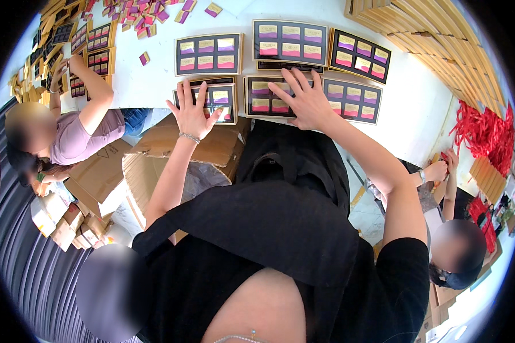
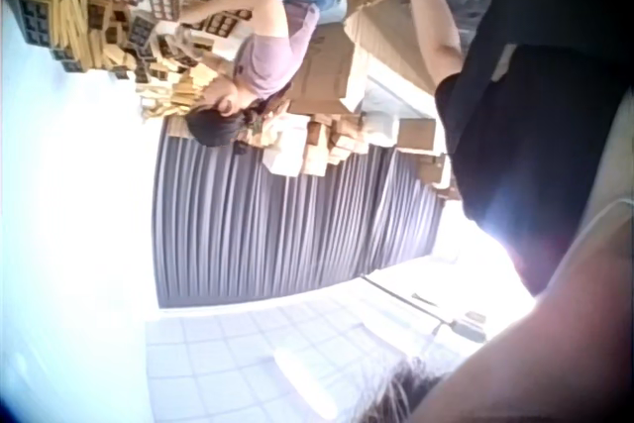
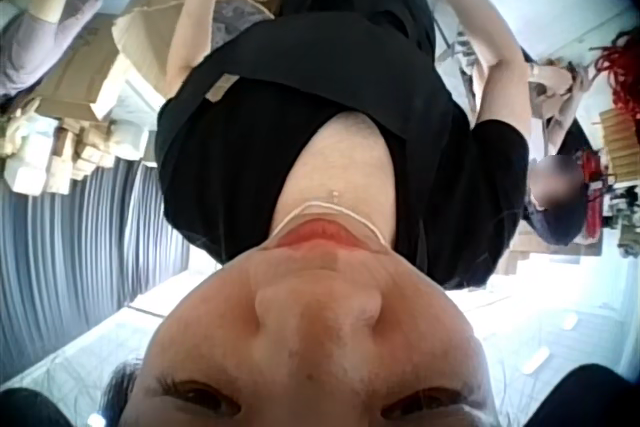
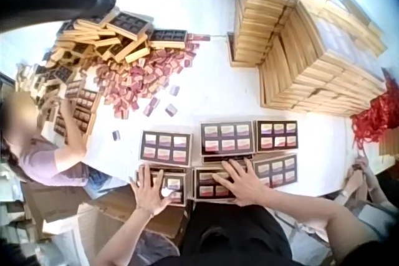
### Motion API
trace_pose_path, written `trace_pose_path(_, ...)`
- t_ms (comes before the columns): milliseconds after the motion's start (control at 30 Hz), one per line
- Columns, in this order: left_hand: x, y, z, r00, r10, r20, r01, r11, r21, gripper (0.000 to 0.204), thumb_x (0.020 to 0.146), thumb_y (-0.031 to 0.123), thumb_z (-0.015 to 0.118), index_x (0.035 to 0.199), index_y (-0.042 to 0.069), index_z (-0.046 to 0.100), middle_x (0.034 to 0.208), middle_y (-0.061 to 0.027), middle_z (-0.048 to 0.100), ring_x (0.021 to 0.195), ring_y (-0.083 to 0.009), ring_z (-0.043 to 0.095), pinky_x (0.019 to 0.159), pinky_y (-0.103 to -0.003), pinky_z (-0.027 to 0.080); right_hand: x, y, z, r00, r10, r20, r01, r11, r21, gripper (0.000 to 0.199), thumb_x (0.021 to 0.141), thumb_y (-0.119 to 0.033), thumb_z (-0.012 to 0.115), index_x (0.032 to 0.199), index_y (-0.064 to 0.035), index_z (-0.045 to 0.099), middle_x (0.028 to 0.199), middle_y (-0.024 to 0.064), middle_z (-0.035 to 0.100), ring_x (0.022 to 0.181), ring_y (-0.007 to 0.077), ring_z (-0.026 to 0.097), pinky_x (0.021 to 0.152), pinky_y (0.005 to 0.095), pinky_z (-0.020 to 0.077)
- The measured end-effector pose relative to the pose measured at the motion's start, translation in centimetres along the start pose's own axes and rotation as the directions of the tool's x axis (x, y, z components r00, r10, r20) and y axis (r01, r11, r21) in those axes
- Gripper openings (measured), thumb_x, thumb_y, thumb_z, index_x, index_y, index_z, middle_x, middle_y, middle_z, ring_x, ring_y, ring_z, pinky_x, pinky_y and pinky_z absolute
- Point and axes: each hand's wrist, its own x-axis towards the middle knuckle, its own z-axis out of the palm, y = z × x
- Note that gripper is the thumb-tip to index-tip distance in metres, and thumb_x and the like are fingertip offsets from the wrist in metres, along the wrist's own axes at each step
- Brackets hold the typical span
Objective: The person places small rectangular items into the compartments of a multi-sectioned tray. They pick up the items from a pile on the table and arrange them into the tray slots. The person then stacks the filled trays and places them into a cardboard box.
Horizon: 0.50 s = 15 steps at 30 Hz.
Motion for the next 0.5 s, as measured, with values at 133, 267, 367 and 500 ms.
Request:
trace_pose_path(133, 0.4, 0.3, 0.4, 1.0, -0.013, -0.016, 0.013, 1.0, 0.001, 0.083, 0.085, 0.076, 0.042, 0.149, 0.023, 0.04, 0.16, -0.0223, 0.017, 0.147, -0.0417, 0.013, 0.107, -0.071, 0.01, 0.1, -0.2, -0.5, 0.996, 0.028, 0.085, -0.026, 0.999, -0.019, 0.111, 0.061, -0.04, 0.085, 0.153, -0.0252, 0.025, 0.15, 0.0184, 0.031, 0.132, 0.037, 0.036, 0.102, 0.06, 0.0293)
trace_pose_path(267, 0.5, 0.2, 0.1, 0.999, -0.049, 0.016, 0.049, 0.998, -0.025, 0.089, 0.084, 0.076, 0.043, 0.152, 0.019, 0.033, 0.16, -0.0241, 0.014, 0.148, -0.0434, 0.01, 0.107, -0.072, 0.007, 0.4, 1.1, -1.8, 0.997, -0.08, -0.001, 0.08, 0.991, 0.107, 0.109, 0.057, -0.034, 0.083, 0.151, -0.024, 0.03, 0.143, 0.0191, 0.038, 0.129, 0.0368, 0.039, 0.1, 0.0559, 0.0322)
trace_pose_path(367, 0.9, -0.2, -0.4, 0.993, -0.099, -0.066, 0.085, 0.978, -0.189, 0.098, 0.084, 0.075, 0.045, 0.155, 0.01, 0.023, 0.16, -0.0263, 0.008, 0.148, -0.0454, 0.006, 0.107, -0.074, 0.004, 1.1, 2.3, -5.2, 0.969, -0.068, -0.236, 0.091, 0.992, 0.088, 0.108, 0.051, -0.03, 0.082, 0.148, -0.0231, 0.037, 0.139, 0.019, 0.041, 0.127, 0.0362, 0.041, 0.099, 0.0526, 0.0324)
trace_pose_path(500, 10.6, -0.5, -4.4, 0.948, -0.119, -0.294, -0.038, 0.877, -0.479, 0.087, 0.084, 0.049, 0.067, 0.15, 0.005, 0.031, 0.157, -0.0261, 0.021, 0.145, -0.0442, 0.019, 0.109, -0.068, 0.018, 5.3, 6.8, -6.7, 0.974, 0.034, -0.224, -0.051, 0.996, -0.067, 0.108, 0.058, -0.031, 0.082, 0.152, -0.0235, 0.028, 0.144, 0.0201, 0.037, 0.132, 0.0363, 0.038, 0.102, 0.0541, 0.0319)
